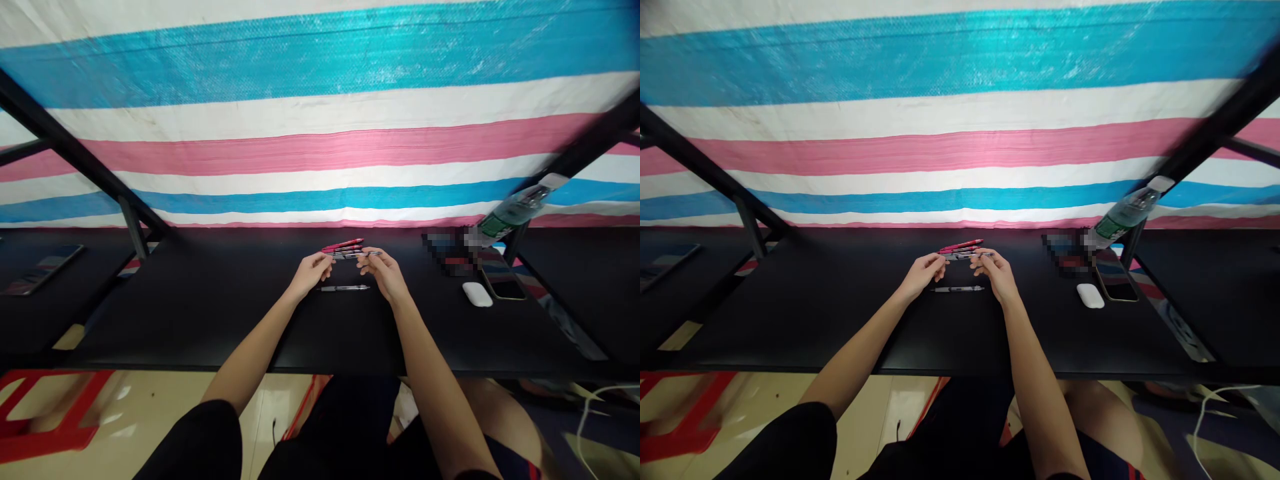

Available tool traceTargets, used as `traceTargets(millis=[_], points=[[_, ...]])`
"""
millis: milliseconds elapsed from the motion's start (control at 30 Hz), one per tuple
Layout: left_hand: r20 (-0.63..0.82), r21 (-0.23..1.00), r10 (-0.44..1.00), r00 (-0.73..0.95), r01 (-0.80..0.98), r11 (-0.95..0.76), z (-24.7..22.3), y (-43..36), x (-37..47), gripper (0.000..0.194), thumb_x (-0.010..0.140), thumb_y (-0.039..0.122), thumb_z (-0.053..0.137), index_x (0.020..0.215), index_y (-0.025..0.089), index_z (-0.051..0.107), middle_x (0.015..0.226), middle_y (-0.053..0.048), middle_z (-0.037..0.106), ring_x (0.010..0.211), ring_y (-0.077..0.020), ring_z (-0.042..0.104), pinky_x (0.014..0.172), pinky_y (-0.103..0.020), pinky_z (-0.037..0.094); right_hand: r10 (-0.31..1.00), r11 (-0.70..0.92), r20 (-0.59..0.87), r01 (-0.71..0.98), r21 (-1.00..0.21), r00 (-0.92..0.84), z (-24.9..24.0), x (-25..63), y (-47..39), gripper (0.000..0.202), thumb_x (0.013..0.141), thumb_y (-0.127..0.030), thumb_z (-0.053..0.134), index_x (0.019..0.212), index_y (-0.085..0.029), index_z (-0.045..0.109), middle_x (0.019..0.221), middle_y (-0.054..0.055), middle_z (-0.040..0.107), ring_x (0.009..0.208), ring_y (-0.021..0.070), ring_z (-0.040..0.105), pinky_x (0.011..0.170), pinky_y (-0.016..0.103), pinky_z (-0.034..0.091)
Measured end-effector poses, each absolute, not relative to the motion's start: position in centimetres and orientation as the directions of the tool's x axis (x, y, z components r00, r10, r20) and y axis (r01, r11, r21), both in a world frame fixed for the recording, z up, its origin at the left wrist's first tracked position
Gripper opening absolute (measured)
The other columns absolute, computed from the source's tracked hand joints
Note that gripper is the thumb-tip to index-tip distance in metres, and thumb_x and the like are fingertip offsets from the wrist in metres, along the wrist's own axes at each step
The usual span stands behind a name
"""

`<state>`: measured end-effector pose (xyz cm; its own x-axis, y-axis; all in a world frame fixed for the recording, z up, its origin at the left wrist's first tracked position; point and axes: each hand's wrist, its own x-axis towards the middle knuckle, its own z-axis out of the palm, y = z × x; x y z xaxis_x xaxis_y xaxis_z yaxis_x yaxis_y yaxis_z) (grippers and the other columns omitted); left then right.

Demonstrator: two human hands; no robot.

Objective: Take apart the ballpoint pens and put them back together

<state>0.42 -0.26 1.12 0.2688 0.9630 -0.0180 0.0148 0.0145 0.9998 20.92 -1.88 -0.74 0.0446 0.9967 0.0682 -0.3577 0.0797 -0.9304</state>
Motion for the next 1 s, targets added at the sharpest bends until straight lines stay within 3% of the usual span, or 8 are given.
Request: traceTargets(millis=[233,533,867,1000], points=[[-0.077,0.997,0.968,0.238,0.040,0.069,0.79,-0.10,0.49,0.046,0.082,0.057,0.060,0.073,0.013,0.062,0.058,0.000,0.052,0.049,-0.0087,0.048,0.045,-0.022,0.034,0.996,0.088,0.076,-0.348,-0.933,0.049,-0.67,20.82,-1.89,0.030,0.073,-0.047,0.078,0.090,-0.023,0.072,0.079,0.003,0.071,0.070,0.0156,0.066,0.057,0.026,0.053],[-0.011,0.997,0.962,0.274,0.071,-0.009,0.57,-0.07,0.21,0.030,0.080,0.044,0.065,0.078,0.014,0.063,0.059,0.001,0.054,0.049,-0.0082,0.046,0.051,-0.023,0.037,0.994,0.075,0.046,-0.313,-0.947,0.098,-1.05,20.89,-1.62,0.033,0.071,-0.050,0.077,0.088,-0.022,0.071,0.079,0.004,0.072,0.068,0.0162,0.066,0.057,0.027,0.052],[-0.024,0.990,0.938,0.346,0.141,-0.026,0.41,-0.17,0.26,0.030,0.079,0.043,0.065,0.086,0.014,0.063,0.065,0.000,0.057,0.053,-0.0088,0.048,0.051,-0.022,0.037,0.999,0.018,0.003,-0.341,-0.940,0.045,-1.22,20.97,-1.73,0.037,0.074,-0.052,0.074,0.092,-0.021,0.070,0.077,0.003,0.069,0.070,0.0164,0.065,0.058,0.027,0.053],[-0.018,0.988,0.936,0.350,0.148,-0.036,0.83,-0.38,0.39,0.031,0.082,0.044,0.060,0.088,0.014,0.063,0.070,-0.002,0.059,0.055,-0.0090,0.050,0.051,-0.022,0.038,0.998,0.027,0.004,-0.437,-0.899,0.055,-1.47,21.26,-1.43,0.030,0.077,-0.051,0.072,0.084,-0.022,0.067,0.081,0.003,0.067,0.079,0.0176,0.066,0.070,0.030,0.056]])
